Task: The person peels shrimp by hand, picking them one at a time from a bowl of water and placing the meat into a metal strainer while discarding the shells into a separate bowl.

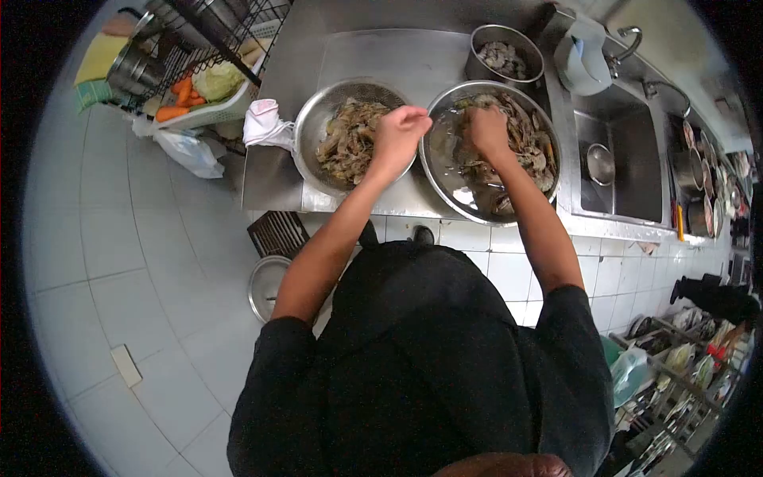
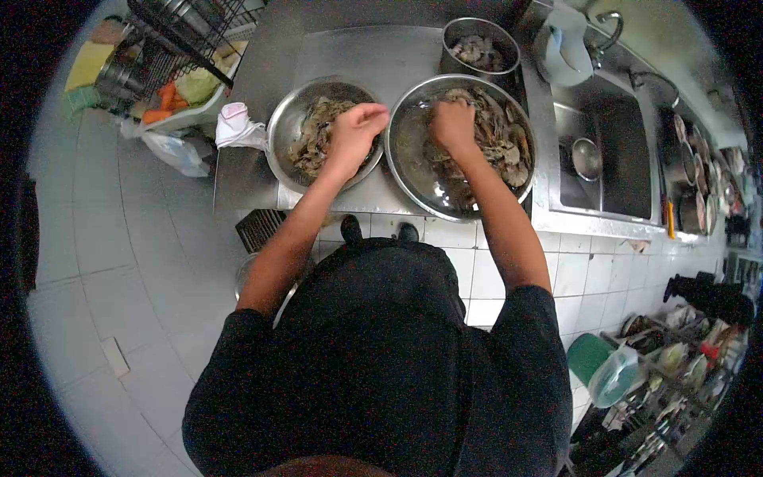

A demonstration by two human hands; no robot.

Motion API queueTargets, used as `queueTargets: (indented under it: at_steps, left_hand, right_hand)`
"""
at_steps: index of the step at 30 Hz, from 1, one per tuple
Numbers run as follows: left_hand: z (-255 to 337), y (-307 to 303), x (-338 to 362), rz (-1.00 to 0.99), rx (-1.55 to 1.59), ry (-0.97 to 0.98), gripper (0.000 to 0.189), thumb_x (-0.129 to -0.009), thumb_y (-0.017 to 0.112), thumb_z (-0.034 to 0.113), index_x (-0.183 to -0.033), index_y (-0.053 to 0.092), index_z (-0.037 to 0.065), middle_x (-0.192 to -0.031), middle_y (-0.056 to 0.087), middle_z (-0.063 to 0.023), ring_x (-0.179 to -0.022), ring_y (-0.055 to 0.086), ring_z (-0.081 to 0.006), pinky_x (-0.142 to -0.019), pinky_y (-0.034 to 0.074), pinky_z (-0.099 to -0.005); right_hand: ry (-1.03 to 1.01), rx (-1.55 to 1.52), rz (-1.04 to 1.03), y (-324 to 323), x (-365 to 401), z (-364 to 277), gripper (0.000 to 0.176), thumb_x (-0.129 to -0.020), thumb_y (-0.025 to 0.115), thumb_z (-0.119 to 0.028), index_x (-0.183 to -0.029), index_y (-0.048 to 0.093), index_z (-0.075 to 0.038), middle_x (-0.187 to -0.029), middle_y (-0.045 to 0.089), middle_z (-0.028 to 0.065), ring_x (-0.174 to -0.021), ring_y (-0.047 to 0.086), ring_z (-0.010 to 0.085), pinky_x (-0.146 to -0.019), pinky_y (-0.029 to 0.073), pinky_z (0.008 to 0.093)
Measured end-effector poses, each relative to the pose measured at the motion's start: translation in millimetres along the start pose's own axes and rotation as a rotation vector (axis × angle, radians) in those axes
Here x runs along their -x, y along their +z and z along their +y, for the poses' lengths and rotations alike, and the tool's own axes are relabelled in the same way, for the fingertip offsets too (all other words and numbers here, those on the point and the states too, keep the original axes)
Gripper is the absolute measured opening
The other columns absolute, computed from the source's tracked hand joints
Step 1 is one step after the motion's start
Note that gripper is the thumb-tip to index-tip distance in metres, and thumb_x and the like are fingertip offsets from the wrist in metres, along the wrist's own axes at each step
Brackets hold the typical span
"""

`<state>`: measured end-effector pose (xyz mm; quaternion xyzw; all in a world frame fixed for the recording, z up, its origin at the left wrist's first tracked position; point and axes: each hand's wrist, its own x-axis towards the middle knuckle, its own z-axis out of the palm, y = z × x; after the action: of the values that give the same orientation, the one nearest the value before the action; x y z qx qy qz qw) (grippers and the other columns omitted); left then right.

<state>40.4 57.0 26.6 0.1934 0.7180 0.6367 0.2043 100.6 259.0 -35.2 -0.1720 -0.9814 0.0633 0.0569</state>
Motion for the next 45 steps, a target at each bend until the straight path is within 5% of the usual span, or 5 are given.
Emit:
queueTargets:
  at_steps: [16, 28, 31, 34, 45]
  left_hand:
    - [10, 55, -23, -0.082, 0.299, 0.225, 0.019, -0.088, 0.064, 0.003, -0.106, 0.06, -0.002, -0.091, 0.065, -0.005, -0.08, 0.061, -0.0083, -0.071, 0.048, -0.0222]
    - [16, -46, -5, 0.166, 0.475, 0.046, 0.021, -0.089, 0.063, 0.005, -0.108, 0.059, -0.005, -0.094, 0.064, -0.0053, -0.085, 0.058, -0.0092, -0.074, 0.047, -0.0221]
    - [4, -67, 2, 0.185, 0.547, 0.028, 0.022, -0.089, 0.063, 0.005, -0.108, 0.059, -0.005, -0.094, 0.064, -0.0055, -0.083, 0.059, -0.0092, -0.073, 0.048, -0.0223]
    - [0, -87, 12, 0.208, 0.612, -0.047, 0.023, -0.088, 0.065, 0.007, -0.108, 0.06, -0.004, -0.094, 0.065, -0.0053, -0.08, 0.061, -0.0093, -0.069, 0.048, -0.0222]
    - [-33, -135, 40, 0.293, 0.456, -0.259, 0.021, -0.086, 0.068, 0.011, -0.101, 0.063, -0.003, -0.089, 0.065, -0.0046, -0.075, 0.06, -0.0115, -0.062, 0.047, -0.024]
  right_hand:
    - [0.105, -1.1, 0.061, -84, 21, -15, 0.035, -0.074, 0.073, -0.012, -0.106, 0.066, -0.002, -0.092, 0.07, 0.0154, -0.081, 0.067, 0.0215, -0.073, 0.05, 0.0338]
    - [-0.263, -0.779, -0.025, -85, -33, -108, 0.022, -0.082, 0.066, -0.011, -0.101, 0.068, 0.0, -0.079, 0.07, 0.015, -0.07, 0.061, 0.0132, -0.068, 0.049, 0.0299]
    - [-0.307, -0.876, -0.108, -79, -39, -129, 0.024, -0.074, 0.06, -0.005, -0.096, 0.07, 0.0, -0.085, 0.066, 0.0229, -0.079, 0.067, 0.0356, -0.073, 0.051, 0.0372]
    - [-0.491, -0.745, -0.099, -69, -46, -141, 0.028, -0.075, 0.055, -0.001, -0.1, 0.069, -0.001, -0.085, 0.068, 0.0211, -0.073, 0.067, 0.0221, -0.072, 0.051, 0.0339]
    - [-0.408, -0.677, 0.021, -70, -72, -170, 0.027, -0.073, 0.059, -0.017, -0.093, 0.073, -0.007, -0.085, 0.065, 0.023, -0.077, 0.065, 0.0399, -0.081, 0.052, 0.0431]
